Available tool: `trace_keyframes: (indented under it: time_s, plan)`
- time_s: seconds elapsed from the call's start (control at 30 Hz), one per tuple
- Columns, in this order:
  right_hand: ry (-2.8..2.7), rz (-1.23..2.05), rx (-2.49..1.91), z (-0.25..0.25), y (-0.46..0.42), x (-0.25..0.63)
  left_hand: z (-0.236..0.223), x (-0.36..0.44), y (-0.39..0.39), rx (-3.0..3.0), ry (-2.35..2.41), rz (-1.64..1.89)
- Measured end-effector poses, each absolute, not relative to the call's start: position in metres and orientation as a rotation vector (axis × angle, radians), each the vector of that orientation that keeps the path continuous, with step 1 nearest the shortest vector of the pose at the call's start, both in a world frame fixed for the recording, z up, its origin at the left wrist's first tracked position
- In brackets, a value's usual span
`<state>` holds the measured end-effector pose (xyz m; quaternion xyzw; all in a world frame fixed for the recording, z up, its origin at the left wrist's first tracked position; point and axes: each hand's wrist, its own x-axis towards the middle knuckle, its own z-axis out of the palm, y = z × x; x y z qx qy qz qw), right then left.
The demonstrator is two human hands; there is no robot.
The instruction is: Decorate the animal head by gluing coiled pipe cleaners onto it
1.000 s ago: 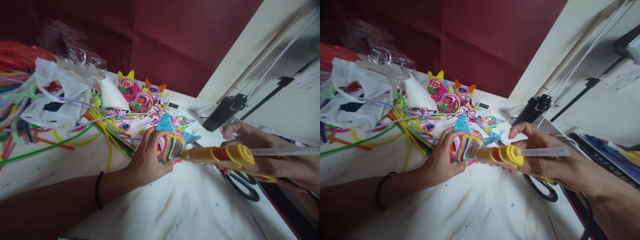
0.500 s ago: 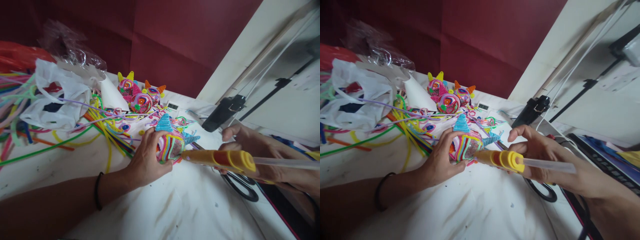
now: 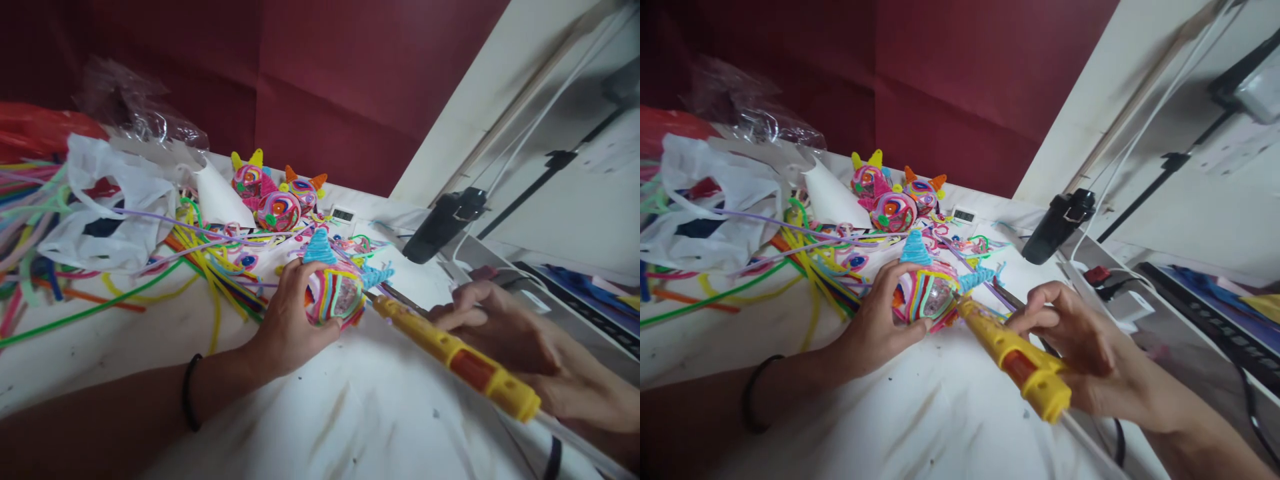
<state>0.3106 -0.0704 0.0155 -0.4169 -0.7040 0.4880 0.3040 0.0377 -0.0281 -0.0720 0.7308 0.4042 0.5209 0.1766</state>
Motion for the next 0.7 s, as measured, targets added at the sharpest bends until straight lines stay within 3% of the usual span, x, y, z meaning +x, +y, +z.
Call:
trace_keyframes:
  time_s: [0.2,0.7]
  plan:
    - [-2.006,1.101,-1.271,-0.019,-0.091,0.333,-0.072,0.036,-0.026,2.027,1.111,1.476]
    - [-1.588,1.731,-0.734,-0.030,-0.065,0.302,-0.075,0.031,-0.025,2.075,1.098,1.407]
